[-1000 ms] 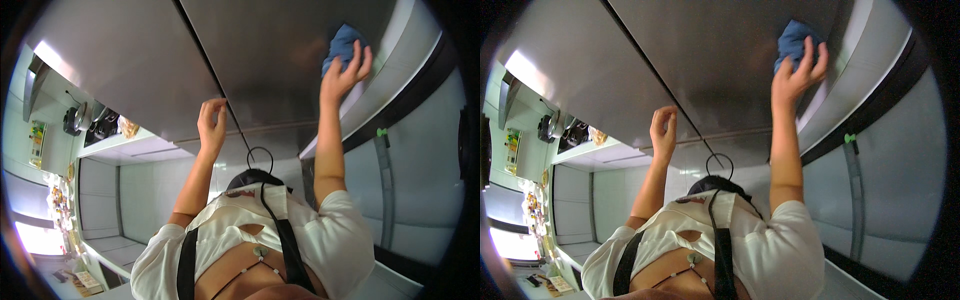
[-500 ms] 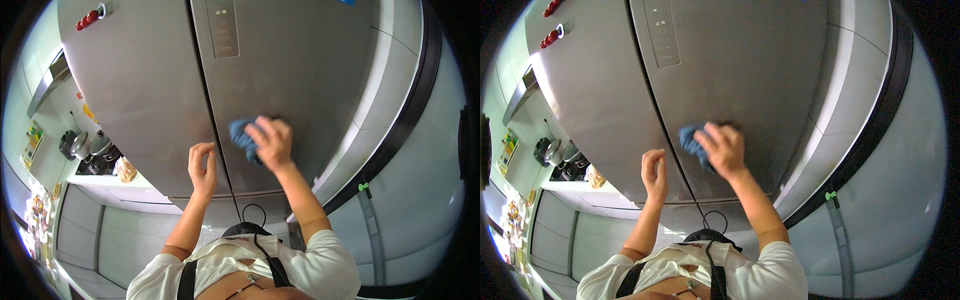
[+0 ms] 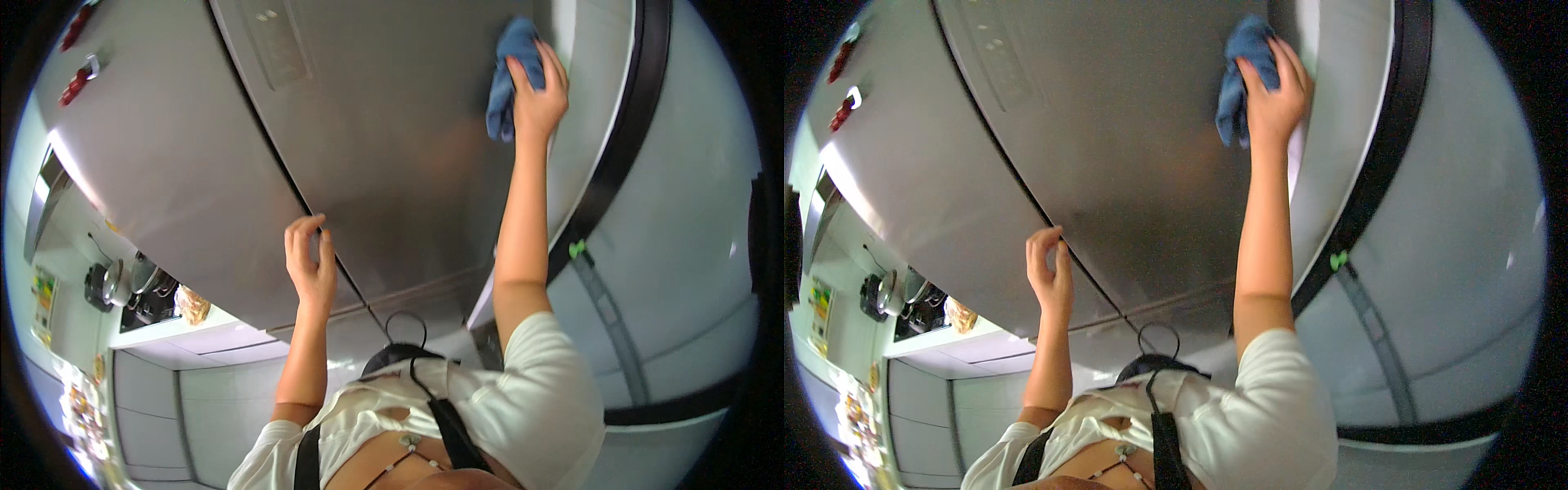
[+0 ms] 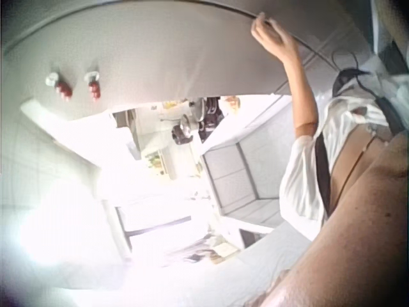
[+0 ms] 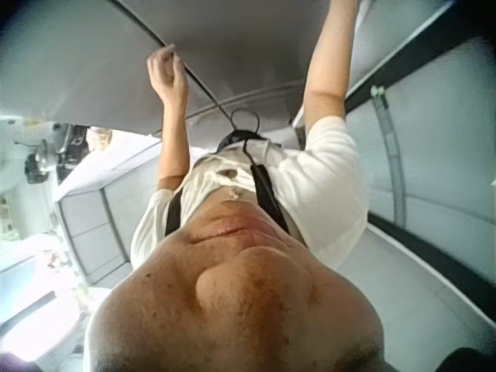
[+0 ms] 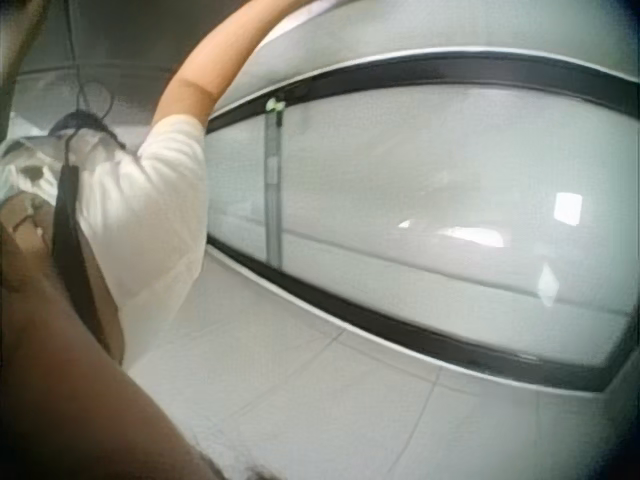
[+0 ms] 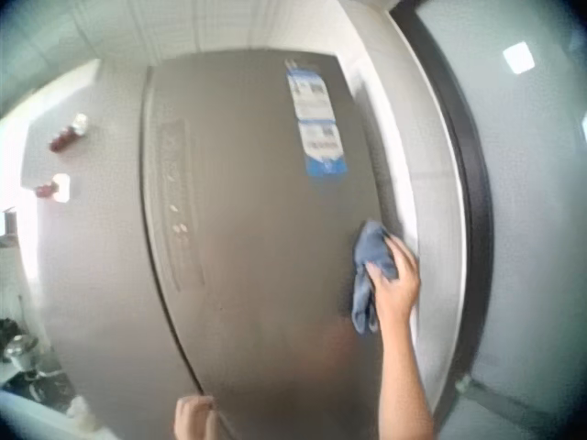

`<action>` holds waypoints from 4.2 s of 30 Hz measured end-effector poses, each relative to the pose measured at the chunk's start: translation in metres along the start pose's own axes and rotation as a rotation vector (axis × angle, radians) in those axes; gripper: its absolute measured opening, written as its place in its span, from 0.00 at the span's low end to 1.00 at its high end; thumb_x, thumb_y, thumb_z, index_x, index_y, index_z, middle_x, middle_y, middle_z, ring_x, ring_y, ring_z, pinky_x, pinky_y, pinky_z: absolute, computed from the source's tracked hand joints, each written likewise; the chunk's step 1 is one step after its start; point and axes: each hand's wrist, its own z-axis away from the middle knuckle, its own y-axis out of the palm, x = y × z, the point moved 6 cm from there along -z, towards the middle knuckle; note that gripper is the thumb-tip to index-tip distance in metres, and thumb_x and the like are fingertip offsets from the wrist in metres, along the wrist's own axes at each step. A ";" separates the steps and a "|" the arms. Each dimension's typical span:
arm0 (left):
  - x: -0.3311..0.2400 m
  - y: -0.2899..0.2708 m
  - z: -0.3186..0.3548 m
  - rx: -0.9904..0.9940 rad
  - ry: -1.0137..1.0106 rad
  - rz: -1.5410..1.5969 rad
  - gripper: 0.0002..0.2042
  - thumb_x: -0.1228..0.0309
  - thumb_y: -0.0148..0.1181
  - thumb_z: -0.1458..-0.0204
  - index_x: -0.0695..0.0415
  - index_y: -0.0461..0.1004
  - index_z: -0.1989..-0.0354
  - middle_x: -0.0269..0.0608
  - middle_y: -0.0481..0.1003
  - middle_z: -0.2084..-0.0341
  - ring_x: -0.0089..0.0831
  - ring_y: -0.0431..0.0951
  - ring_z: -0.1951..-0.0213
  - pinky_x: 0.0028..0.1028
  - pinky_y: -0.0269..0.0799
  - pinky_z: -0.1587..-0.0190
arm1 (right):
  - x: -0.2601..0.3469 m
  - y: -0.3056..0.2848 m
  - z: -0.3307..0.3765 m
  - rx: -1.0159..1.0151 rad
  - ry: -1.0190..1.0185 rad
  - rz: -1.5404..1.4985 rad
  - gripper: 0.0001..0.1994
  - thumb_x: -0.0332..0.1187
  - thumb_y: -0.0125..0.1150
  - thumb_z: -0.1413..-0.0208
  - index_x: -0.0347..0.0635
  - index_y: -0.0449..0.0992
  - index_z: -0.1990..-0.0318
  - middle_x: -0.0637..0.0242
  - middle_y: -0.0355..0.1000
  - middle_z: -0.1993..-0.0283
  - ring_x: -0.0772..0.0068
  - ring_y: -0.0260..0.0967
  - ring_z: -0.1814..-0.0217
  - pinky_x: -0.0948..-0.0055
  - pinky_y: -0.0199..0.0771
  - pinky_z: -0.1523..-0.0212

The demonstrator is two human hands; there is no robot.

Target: The person wipes the inside shelves and the exterior doors of a refrigerator with a cloth before rinsing and wringing out the cloth in a sink.

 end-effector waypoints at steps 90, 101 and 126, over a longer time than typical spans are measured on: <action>0.183 0.009 0.266 0.448 -1.066 0.252 0.07 0.73 0.52 0.49 0.62 0.72 0.65 0.36 0.74 0.72 0.24 0.74 0.69 0.22 0.67 0.64 | -0.046 -0.184 0.458 1.247 0.783 0.469 0.30 0.30 0.59 0.56 0.37 0.58 0.43 0.49 0.54 0.41 0.50 0.51 0.39 0.65 0.51 0.39; 0.178 0.015 0.265 0.641 -0.951 0.140 0.07 0.75 0.49 0.48 0.64 0.71 0.65 0.38 0.73 0.70 0.25 0.73 0.67 0.24 0.69 0.62 | -0.019 -0.158 0.455 1.401 0.850 0.752 0.32 0.27 0.58 0.56 0.42 0.51 0.42 0.45 0.46 0.40 0.45 0.60 0.48 0.60 0.67 0.52; 0.240 -0.090 0.298 0.622 -1.064 0.195 0.08 0.71 0.51 0.47 0.60 0.72 0.63 0.35 0.73 0.70 0.24 0.74 0.68 0.22 0.66 0.66 | 0.151 -0.083 0.556 1.380 1.168 0.213 0.22 0.28 0.54 0.61 0.39 0.68 0.53 0.51 0.73 0.67 0.55 0.71 0.63 0.65 0.70 0.62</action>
